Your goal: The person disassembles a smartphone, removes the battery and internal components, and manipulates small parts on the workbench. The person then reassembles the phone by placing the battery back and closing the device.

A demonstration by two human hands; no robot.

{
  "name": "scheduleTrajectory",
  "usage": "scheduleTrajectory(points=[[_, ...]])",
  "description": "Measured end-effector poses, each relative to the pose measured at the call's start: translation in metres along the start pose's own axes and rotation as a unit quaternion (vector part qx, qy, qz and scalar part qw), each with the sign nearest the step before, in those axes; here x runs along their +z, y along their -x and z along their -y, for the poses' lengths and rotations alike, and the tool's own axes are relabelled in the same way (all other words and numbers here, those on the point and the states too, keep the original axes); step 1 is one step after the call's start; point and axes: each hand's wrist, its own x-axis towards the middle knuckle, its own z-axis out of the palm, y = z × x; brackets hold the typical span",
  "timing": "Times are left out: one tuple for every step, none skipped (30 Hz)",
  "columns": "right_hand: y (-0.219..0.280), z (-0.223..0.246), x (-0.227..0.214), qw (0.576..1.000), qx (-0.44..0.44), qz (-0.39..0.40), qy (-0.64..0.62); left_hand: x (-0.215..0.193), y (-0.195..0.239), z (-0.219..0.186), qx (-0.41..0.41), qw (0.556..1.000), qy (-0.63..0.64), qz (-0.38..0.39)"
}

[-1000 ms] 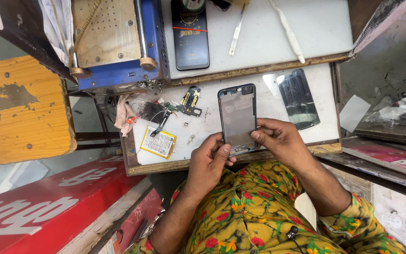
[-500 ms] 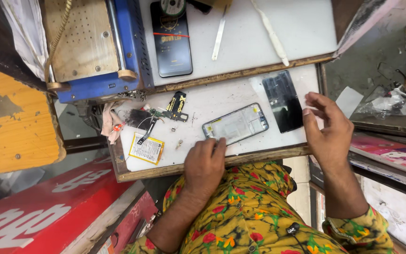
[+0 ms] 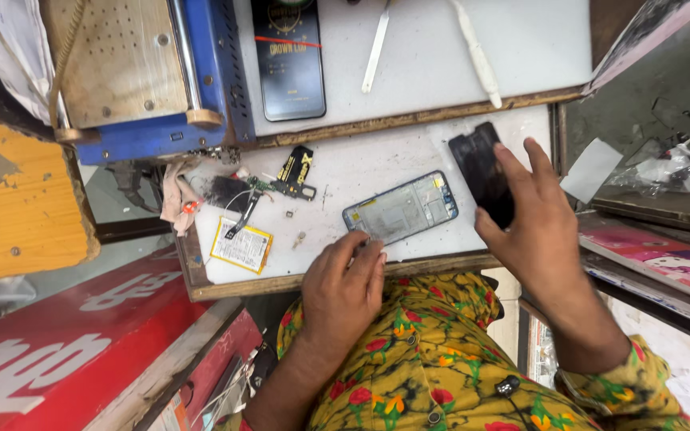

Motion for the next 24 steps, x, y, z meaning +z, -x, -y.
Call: scheduleTrajectory(points=[[0.002, -0.005, -0.007, 0.997, 0.019, 0.007, -0.075, -0.001, 0.000, -0.002, -0.003, 1.000, 0.016, 0.000], [0.005, -0.010, -0.013, 0.988, 0.037, 0.014, -0.150, -0.003, 0.000, -0.004, -0.013, 0.999, 0.047, 0.003], [0.006, -0.016, -0.020, 0.953, 0.047, 0.051, -0.296, -0.005, 0.000, -0.007, -0.023, 0.997, 0.077, 0.006], [0.007, -0.021, -0.026, 0.895, 0.055, 0.086, -0.434, -0.007, -0.001, -0.009, -0.032, 0.994, 0.108, 0.009], [0.009, -0.024, -0.027, 0.815, 0.062, 0.121, -0.563, -0.008, -0.002, -0.011, -0.052, 0.987, 0.148, 0.042], [0.012, -0.024, -0.023, 0.740, 0.064, 0.140, -0.655, -0.010, -0.002, -0.013, -0.071, 0.977, 0.188, 0.076], [0.013, -0.022, -0.018, 0.655, 0.062, 0.157, -0.737, -0.010, -0.004, -0.014, -0.086, 0.964, 0.227, 0.109], [0.015, -0.019, -0.014, 0.561, 0.058, 0.174, -0.808, -0.010, -0.006, -0.016, -0.095, 0.954, 0.244, 0.149], [0.017, -0.015, -0.008, 0.541, 0.048, 0.180, -0.820, -0.011, -0.008, -0.019, -0.105, 0.942, 0.259, 0.188], [0.018, -0.008, -0.001, 0.521, 0.037, 0.186, -0.832, -0.011, -0.010, -0.021, -0.114, 0.928, 0.273, 0.227], [0.022, -0.002, 0.003, 0.499, 0.033, 0.194, -0.844, -0.014, -0.007, -0.023, -0.114, 0.917, 0.308, 0.228], [0.025, 0.003, 0.005, 0.500, 0.023, 0.198, -0.843, -0.016, -0.005, -0.024, -0.114, 0.904, 0.343, 0.228], [0.028, 0.012, 0.010, 0.498, 0.012, 0.202, -0.843, -0.019, -0.003, -0.023, -0.114, 0.892, 0.373, 0.230], [0.029, 0.019, 0.013, 0.496, 0.002, 0.205, -0.844, -0.021, -0.002, -0.022, -0.123, 0.875, 0.412, 0.223], [0.031, 0.028, 0.014, 0.580, -0.034, 0.172, -0.796, -0.021, 0.000, -0.022, -0.135, 0.856, 0.451, 0.214], [0.033, 0.037, 0.016, 0.656, -0.071, 0.137, -0.739, -0.021, 0.003, -0.020, -0.146, 0.836, 0.489, 0.203], [0.034, 0.046, 0.018, 0.724, -0.106, 0.103, -0.674, -0.020, 0.005, -0.017, -0.154, 0.820, 0.522, 0.178], [0.034, 0.053, 0.019, 0.773, -0.129, 0.090, -0.614, -0.016, 0.006, -0.013, -0.161, 0.803, 0.554, 0.153], [0.032, 0.061, 0.019, 0.818, -0.151, 0.072, -0.550, -0.014, 0.005, -0.008, -0.164, 0.784, 0.585, 0.130], [0.030, 0.068, 0.021, 0.857, -0.173, 0.054, -0.482, -0.012, 0.005, -0.003, -0.165, 0.774, 0.599, 0.118], [0.030, 0.075, 0.023, 0.859, -0.181, 0.060, -0.475, -0.008, 0.004, 0.002, -0.167, 0.762, 0.616, 0.109], [0.028, 0.082, 0.025, 0.860, -0.189, 0.067, -0.469, -0.006, 0.004, 0.005, -0.168, 0.749, 0.632, 0.101], [0.026, 0.087, 0.026, 0.863, -0.199, 0.071, -0.459, -0.003, 0.002, 0.009, -0.181, 0.738, 0.644, 0.088], [0.025, 0.091, 0.027, 0.872, -0.192, 0.073, -0.444, 0.000, 0.001, 0.011, -0.193, 0.727, 0.655, 0.075]])
